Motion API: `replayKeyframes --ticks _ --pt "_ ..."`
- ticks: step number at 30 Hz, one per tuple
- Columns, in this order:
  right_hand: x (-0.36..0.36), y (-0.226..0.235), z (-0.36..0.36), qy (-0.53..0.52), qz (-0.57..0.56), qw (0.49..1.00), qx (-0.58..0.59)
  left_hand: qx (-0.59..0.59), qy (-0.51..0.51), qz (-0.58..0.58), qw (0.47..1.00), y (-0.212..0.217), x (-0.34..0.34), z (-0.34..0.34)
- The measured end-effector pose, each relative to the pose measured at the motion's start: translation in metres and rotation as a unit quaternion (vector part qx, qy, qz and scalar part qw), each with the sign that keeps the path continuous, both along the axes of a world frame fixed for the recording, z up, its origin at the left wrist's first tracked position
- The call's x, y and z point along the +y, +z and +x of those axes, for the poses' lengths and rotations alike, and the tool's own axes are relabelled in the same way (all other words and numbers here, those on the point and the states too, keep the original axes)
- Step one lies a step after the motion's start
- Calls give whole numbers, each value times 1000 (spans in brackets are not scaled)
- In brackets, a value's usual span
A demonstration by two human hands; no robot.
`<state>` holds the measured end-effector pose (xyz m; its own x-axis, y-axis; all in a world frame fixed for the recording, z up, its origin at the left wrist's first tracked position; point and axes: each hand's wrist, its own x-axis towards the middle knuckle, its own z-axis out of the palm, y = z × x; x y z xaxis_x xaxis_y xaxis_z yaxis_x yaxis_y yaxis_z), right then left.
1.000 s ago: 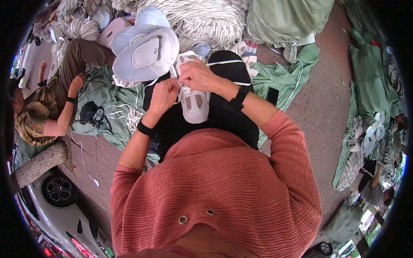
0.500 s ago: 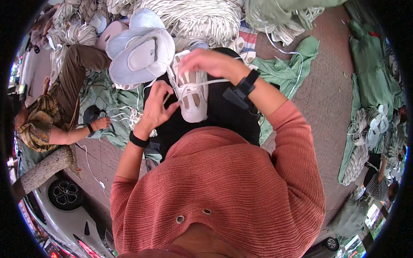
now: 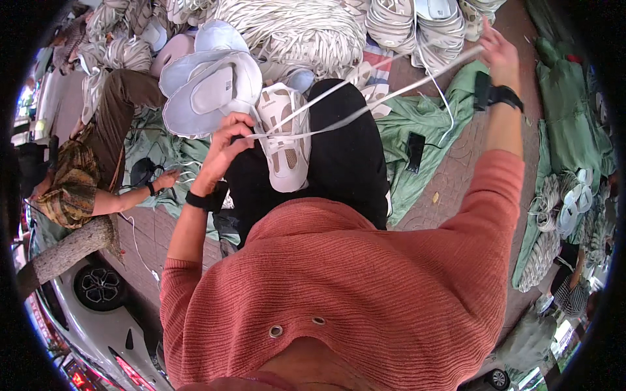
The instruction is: The person sits on the ground and laces a white sneaker by hand. They thread a long white lace through the eyelets, pull it tight, and tie a knot. The person handles the shoe and lace repeatedly to secure the fit.
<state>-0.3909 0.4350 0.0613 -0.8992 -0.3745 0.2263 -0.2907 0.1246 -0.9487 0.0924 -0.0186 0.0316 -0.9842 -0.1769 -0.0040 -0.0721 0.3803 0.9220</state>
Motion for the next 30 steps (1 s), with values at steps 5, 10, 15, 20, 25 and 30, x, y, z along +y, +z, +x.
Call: replayKeyframes --ticks 5,10,15,20,25,30 --pt "119 34 -41 -203 71 976 11 3 7 -135 991 -18 21 -25" --pt "136 9 -51 -246 -230 935 -107 73 -35 -239 968 -7 24 -32" --pt "-7 -46 22 -75 -58 970 -222 61 -72 -366 926 5 25 -27" --pt "-192 -59 204 349 11 932 -98 124 -73 -406 902 4 37 -23" --pt "-268 -45 299 385 255 858 227 137 -20 -371 918 1 41 -12" --pt "-272 -33 298 385 327 820 270 86 -29 -190 978 -8 26 1"
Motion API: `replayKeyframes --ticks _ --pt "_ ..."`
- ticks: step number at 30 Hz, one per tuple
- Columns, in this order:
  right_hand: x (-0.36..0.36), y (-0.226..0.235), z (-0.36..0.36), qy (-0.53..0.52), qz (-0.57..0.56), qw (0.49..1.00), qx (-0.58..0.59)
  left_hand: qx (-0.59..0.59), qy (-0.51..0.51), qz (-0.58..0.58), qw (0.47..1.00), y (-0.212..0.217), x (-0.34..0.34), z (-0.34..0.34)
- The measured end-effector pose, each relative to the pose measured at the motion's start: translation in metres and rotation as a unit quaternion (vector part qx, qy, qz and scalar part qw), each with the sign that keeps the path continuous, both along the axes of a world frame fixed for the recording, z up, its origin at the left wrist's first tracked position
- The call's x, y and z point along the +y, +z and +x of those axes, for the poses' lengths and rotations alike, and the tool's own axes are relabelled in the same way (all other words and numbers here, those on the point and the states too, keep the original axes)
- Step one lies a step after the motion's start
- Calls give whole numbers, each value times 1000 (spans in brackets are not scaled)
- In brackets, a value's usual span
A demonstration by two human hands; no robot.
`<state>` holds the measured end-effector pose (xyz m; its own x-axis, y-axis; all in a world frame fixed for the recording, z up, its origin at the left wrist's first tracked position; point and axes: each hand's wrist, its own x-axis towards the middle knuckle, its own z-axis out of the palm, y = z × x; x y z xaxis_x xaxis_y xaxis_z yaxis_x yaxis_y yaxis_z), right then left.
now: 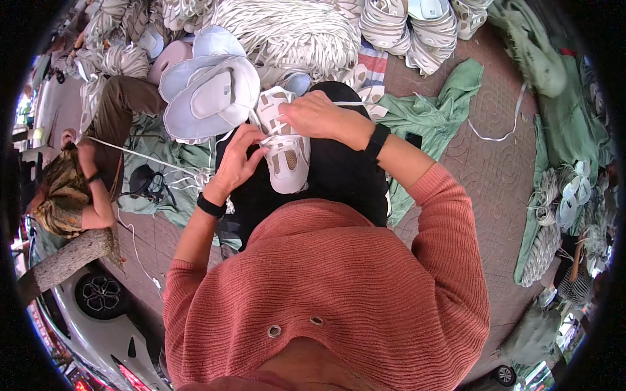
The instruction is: The person sits on the ground and laces a white sneaker by hand. They thread a long white lace through the eyelets, pull it tight, and tie a knot. The person handles the shoe and lace repeatedly to secure the fit.
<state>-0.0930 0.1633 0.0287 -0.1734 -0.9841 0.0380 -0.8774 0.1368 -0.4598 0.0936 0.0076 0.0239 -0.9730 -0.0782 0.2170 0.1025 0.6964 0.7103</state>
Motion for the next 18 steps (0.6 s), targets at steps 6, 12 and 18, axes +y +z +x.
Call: replayKeyframes --ticks 6,12,18 --pt "-5 1 1 30 16 998 48 77 0 -23 997 -9 -7 -4" --pt "-12 -6 -1 54 31 998 -23 80 112 -149 979 -19 11 -14" --pt "-10 -8 -3 75 -10 997 25 -26 162 -133 978 -26 14 -7"
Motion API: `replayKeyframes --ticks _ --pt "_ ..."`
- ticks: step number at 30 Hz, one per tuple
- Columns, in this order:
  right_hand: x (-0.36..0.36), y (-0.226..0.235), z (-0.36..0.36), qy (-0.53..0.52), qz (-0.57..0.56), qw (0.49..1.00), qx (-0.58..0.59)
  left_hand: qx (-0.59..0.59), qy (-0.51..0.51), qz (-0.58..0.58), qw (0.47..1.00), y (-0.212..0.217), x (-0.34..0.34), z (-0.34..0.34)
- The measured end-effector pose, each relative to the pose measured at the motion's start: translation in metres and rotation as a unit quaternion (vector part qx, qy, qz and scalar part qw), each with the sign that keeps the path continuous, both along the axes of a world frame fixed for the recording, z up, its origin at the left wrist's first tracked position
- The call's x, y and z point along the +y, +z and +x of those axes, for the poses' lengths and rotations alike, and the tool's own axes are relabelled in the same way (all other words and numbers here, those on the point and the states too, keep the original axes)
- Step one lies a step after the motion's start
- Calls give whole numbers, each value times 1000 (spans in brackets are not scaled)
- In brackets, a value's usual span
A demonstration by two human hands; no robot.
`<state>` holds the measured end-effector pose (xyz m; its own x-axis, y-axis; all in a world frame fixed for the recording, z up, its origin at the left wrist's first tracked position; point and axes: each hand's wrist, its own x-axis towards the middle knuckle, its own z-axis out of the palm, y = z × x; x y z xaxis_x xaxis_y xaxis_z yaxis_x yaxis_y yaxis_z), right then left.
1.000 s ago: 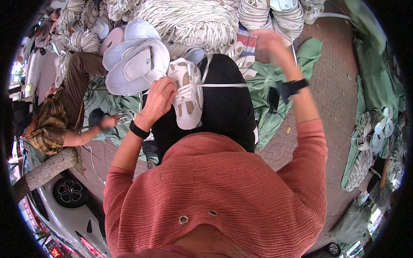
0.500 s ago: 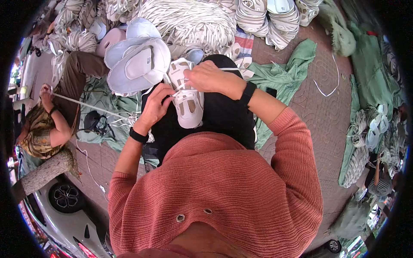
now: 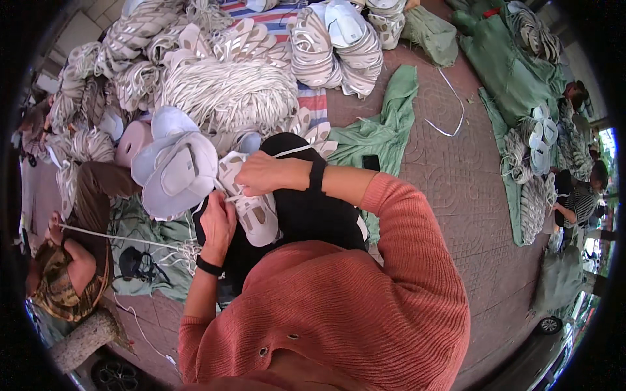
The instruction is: The person sits on the ground and laces a white sneaker by hand. They thread a long white lace through the eyelets, pull it tight, and tie a knot. The person handles the shoe and lace repeatedly to secure the fit.
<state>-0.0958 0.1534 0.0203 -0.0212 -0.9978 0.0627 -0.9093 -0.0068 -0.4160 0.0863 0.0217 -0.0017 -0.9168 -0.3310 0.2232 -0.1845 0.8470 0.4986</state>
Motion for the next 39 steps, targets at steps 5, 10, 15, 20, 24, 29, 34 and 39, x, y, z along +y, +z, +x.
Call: replayKeyframes --ticks 5,10,15,20,24,29,34,39 --pt "-5 -2 -20 -152 -83 984 31 -23 -90 -30 995 1 2 5" --pt "9 -27 -26 -267 -83 954 -111 33 -75 61 995 9 -7 3" --pt "37 -45 -19 -292 -54 891 -342 69 -64 119 988 17 -7 -16" --pt "62 -33 16 -183 40 912 -366 32 -97 -20 995 18 1 -41" --pt "69 -19 24 -167 87 888 -420 1 -115 -74 991 17 3 -54" --pt "67 -30 23 -291 0 881 -374 -46 -45 513 856 35 -10 -37" --pt "64 -46 29 -293 -71 887 -350 243 85 622 740 73 -65 71" --pt "61 -51 27 -272 -82 895 -342 -58 365 159 916 103 -93 181"
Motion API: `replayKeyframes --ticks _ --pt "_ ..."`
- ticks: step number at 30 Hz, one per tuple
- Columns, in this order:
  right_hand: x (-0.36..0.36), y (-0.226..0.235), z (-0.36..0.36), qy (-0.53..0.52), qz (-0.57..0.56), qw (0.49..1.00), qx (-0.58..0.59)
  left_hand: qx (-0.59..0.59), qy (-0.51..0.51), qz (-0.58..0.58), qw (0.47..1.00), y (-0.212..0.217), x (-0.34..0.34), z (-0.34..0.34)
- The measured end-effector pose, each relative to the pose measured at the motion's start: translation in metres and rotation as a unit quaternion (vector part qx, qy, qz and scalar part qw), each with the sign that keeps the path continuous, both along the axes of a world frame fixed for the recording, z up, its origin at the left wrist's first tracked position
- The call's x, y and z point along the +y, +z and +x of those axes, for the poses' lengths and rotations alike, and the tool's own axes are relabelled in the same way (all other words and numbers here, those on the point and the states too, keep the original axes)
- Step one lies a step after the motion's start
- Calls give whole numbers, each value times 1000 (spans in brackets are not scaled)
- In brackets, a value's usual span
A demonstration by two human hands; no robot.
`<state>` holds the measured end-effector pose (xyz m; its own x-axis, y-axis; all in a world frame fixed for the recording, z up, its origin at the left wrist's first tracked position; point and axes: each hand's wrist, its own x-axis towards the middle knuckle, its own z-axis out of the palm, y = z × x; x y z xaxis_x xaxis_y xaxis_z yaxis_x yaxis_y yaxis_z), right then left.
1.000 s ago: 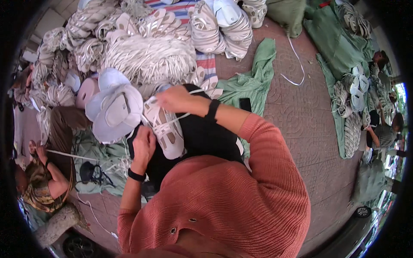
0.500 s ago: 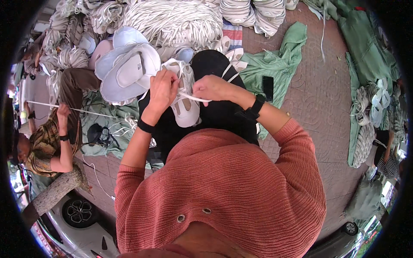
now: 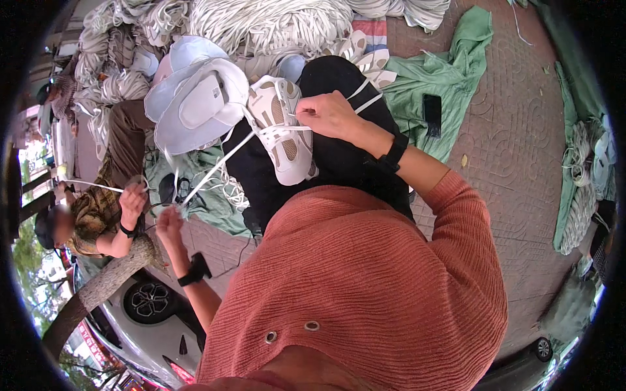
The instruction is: The person sits on the ground and laces a white sneaker by hand. They thread a long white lace through the eyelets, pull it tight, and tie a knot. The person handles the shoe and lace repeatedly to secure the fit.
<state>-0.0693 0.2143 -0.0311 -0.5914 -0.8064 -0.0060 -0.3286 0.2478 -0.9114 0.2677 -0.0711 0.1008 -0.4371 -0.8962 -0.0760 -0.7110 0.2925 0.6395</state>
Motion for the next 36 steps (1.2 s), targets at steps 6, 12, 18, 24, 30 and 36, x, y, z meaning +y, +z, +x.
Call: replayKeyframes --ticks 6,12,18,24,30,36 --pt "-12 -5 -11 50 -23 991 -122 -139 -210 -56 966 -1 43 -70" --pt "-26 -7 -21 117 -44 959 -255 72 -471 -141 868 -82 94 -225" --pt "-30 -6 -28 96 73 986 -115 25 -539 -108 835 -89 94 -250" --pt "-24 17 -36 57 21 974 219 21 -553 -70 830 -92 94 -249" --pt "-21 35 -50 209 -2 951 226 34 -546 -316 775 -58 99 -233" --pt "-24 29 -49 223 -14 960 168 71 -167 -623 761 55 -64 -141"
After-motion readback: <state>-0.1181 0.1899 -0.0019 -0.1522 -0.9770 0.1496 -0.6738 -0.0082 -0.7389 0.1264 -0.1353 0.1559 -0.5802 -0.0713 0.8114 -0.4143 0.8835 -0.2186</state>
